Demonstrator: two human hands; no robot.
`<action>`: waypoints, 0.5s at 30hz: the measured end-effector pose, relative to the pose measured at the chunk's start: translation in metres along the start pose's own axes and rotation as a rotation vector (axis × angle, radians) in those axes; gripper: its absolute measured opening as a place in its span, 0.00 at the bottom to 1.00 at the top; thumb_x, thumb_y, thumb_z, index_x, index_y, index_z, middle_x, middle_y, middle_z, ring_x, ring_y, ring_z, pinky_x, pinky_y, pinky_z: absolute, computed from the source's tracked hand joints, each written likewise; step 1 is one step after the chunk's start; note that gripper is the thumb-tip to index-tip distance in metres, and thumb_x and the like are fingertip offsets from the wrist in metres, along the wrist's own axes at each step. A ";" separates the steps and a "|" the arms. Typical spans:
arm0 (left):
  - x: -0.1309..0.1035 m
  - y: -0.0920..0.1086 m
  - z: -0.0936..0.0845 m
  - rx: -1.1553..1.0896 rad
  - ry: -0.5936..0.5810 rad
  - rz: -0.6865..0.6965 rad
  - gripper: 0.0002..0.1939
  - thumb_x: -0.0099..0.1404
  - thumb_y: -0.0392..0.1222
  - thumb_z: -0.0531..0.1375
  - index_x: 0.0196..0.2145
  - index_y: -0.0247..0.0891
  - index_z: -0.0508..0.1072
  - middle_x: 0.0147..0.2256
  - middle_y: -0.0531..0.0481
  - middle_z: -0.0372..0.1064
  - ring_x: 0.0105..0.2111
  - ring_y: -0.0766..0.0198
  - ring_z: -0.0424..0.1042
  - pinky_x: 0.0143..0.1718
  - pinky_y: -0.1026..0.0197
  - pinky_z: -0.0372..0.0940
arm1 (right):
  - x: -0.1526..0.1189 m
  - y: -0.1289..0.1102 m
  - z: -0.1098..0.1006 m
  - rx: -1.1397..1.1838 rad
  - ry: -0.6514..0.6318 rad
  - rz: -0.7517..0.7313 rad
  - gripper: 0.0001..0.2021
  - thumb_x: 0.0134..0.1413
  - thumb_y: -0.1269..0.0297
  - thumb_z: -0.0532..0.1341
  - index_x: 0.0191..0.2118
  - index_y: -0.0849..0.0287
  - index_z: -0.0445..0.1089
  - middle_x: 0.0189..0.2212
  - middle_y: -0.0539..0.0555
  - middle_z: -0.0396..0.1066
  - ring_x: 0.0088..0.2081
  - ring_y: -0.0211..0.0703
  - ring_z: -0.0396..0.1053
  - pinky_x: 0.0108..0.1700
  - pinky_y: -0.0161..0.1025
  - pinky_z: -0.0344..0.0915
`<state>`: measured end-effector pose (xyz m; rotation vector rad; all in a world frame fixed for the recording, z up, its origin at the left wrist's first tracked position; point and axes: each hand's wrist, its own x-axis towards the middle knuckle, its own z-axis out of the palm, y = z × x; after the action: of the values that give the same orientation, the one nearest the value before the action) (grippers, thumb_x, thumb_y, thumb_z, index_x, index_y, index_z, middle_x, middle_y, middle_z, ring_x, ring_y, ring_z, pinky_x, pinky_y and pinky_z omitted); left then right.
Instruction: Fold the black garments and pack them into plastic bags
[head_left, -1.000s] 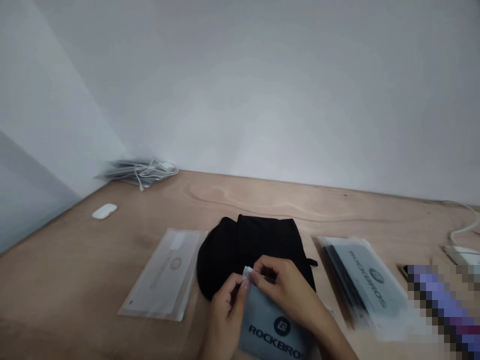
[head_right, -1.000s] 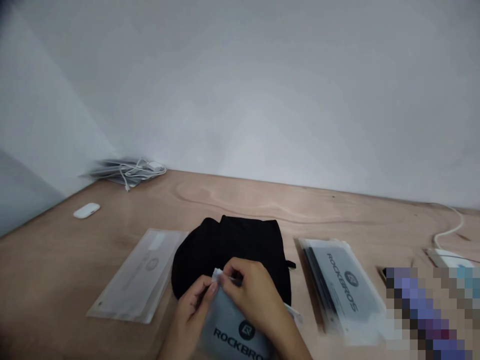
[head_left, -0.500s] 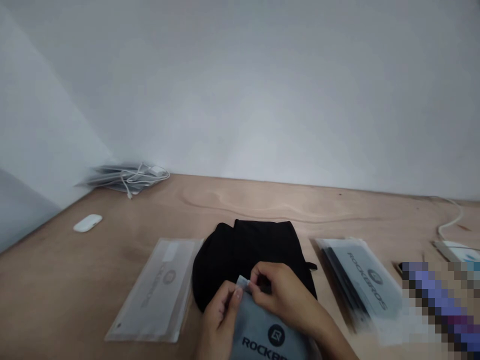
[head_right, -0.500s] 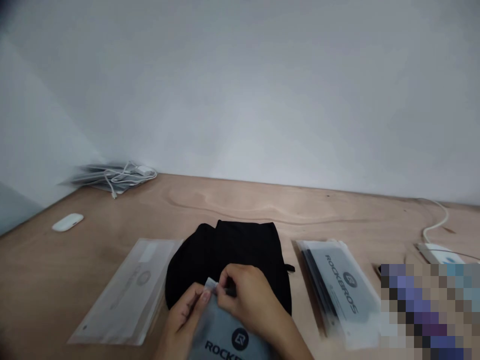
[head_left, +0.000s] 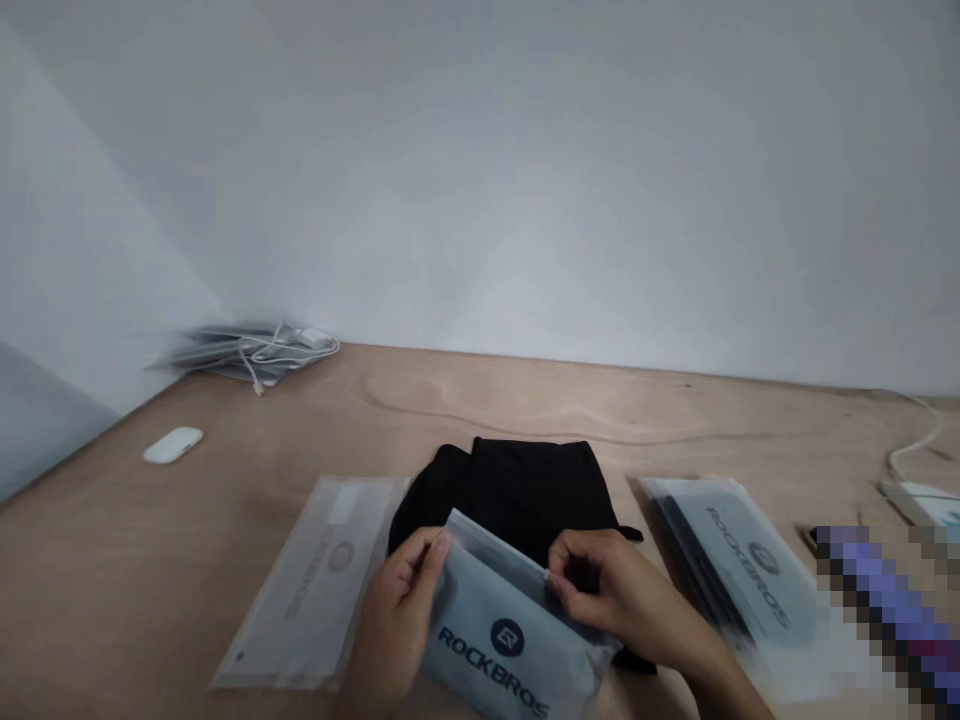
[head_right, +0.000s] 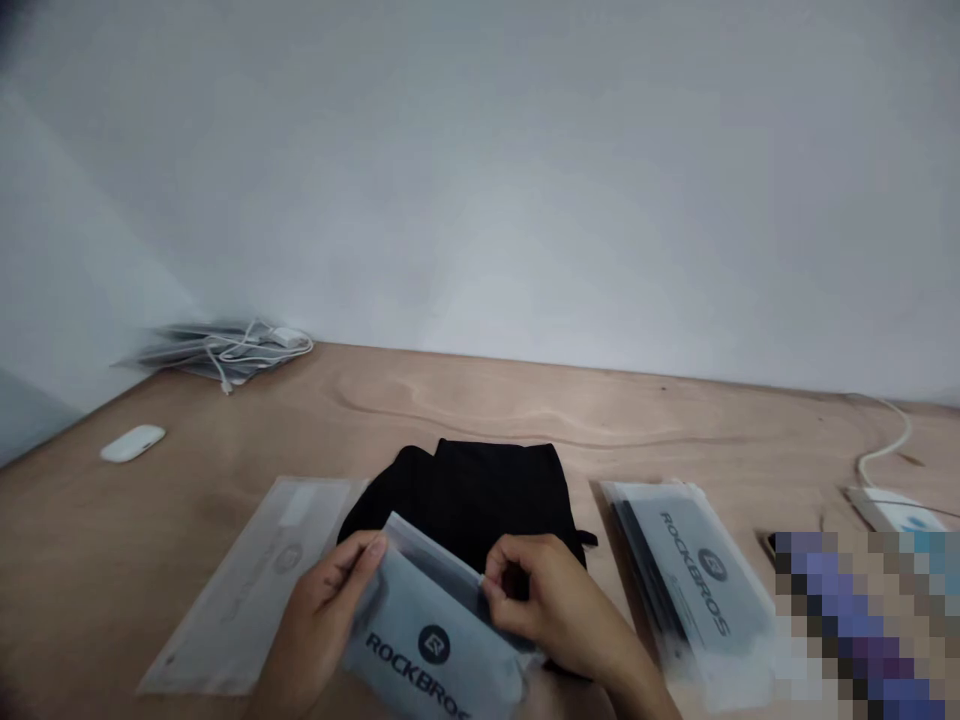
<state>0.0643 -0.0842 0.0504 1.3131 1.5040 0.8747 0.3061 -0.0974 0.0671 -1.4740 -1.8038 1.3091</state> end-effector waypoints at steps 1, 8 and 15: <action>0.004 -0.001 -0.005 0.001 0.028 0.005 0.23 0.63 0.63 0.56 0.28 0.40 0.73 0.24 0.52 0.67 0.28 0.58 0.68 0.29 0.62 0.62 | -0.001 0.002 -0.002 -0.001 -0.006 0.017 0.04 0.55 0.68 0.62 0.30 0.58 0.71 0.25 0.46 0.70 0.27 0.35 0.62 0.28 0.31 0.55; 0.019 -0.019 -0.033 0.013 0.218 0.021 0.21 0.64 0.61 0.58 0.32 0.40 0.76 0.25 0.52 0.69 0.28 0.59 0.68 0.30 0.63 0.62 | -0.003 0.013 -0.014 0.019 -0.043 0.065 0.05 0.58 0.66 0.62 0.31 0.57 0.70 0.26 0.47 0.69 0.29 0.37 0.63 0.31 0.33 0.57; 0.013 -0.007 -0.018 0.041 0.044 0.089 0.20 0.68 0.59 0.56 0.33 0.40 0.77 0.25 0.53 0.69 0.27 0.61 0.68 0.27 0.64 0.62 | 0.008 0.008 -0.012 0.128 -0.056 -0.046 0.11 0.65 0.56 0.59 0.44 0.52 0.77 0.40 0.51 0.77 0.42 0.45 0.73 0.45 0.38 0.66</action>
<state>0.0448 -0.0717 0.0476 1.4075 1.5146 0.9394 0.3173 -0.0857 0.0635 -1.3324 -1.7437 1.4278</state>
